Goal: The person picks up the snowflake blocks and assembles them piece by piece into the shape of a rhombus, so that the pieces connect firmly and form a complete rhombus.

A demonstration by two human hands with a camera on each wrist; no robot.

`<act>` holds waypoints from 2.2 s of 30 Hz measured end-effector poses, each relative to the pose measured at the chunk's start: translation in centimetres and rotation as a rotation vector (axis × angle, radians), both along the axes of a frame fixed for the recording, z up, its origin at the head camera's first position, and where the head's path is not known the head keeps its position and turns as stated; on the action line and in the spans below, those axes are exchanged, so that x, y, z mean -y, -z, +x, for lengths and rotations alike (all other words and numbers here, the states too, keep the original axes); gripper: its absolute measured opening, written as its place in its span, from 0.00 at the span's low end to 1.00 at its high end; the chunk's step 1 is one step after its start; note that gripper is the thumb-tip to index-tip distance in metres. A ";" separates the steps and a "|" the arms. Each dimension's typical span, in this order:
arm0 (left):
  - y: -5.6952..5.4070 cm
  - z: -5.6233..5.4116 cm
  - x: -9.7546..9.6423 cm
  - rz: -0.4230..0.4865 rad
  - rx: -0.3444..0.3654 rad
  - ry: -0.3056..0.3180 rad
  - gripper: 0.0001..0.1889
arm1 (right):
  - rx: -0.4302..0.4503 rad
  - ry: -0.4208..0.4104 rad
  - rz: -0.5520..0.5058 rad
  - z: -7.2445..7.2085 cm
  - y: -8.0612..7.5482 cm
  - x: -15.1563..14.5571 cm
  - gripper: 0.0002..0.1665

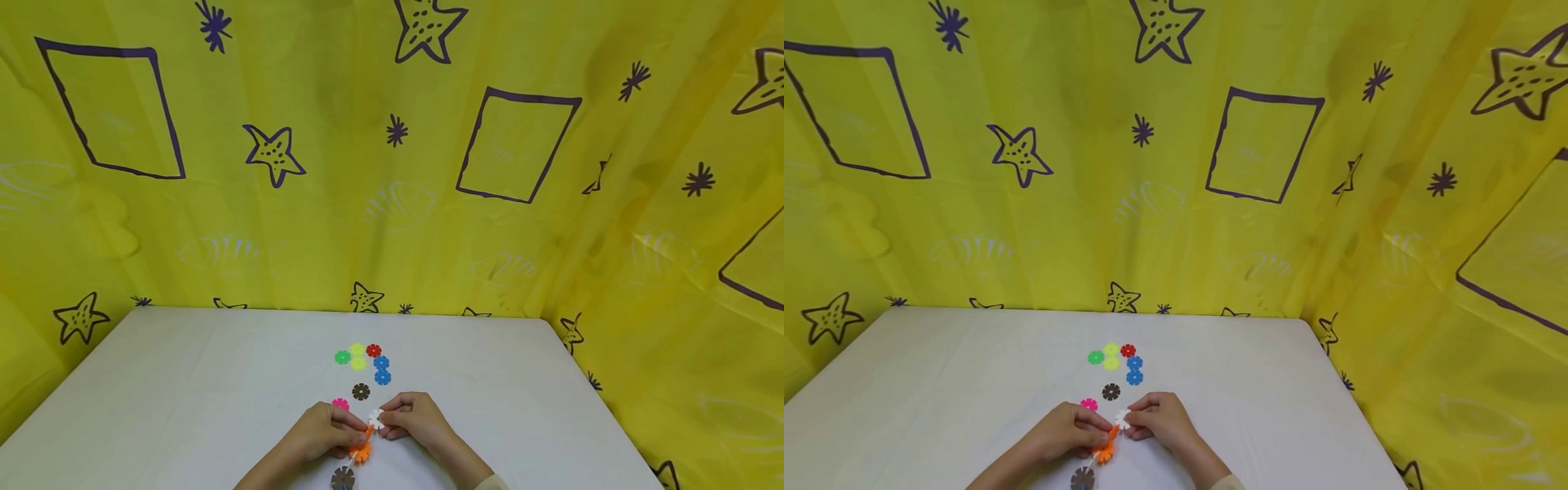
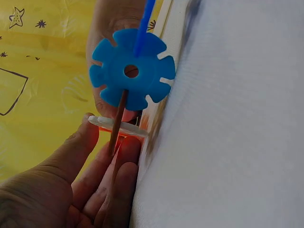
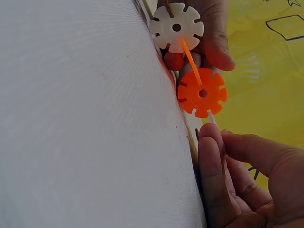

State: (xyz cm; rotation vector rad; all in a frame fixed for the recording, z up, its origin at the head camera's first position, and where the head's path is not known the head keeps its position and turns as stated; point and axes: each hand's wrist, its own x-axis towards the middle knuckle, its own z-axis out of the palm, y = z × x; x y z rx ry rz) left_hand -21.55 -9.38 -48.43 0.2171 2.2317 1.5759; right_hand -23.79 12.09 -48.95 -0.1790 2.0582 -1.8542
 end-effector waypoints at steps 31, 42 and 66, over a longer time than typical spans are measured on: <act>0.2 -0.3 0.7 0.063 0.050 0.061 0.20 | 0.039 -0.035 -0.084 0.2 -0.4 0.0 0.14; 0.1 -0.3 0.6 0.064 0.036 0.077 0.18 | 0.049 -0.029 -0.100 0.1 -0.2 0.0 0.13; -0.3 0.0 0.4 -0.044 -0.008 0.084 0.13 | 0.039 -0.060 -0.099 0.3 -0.3 0.2 0.14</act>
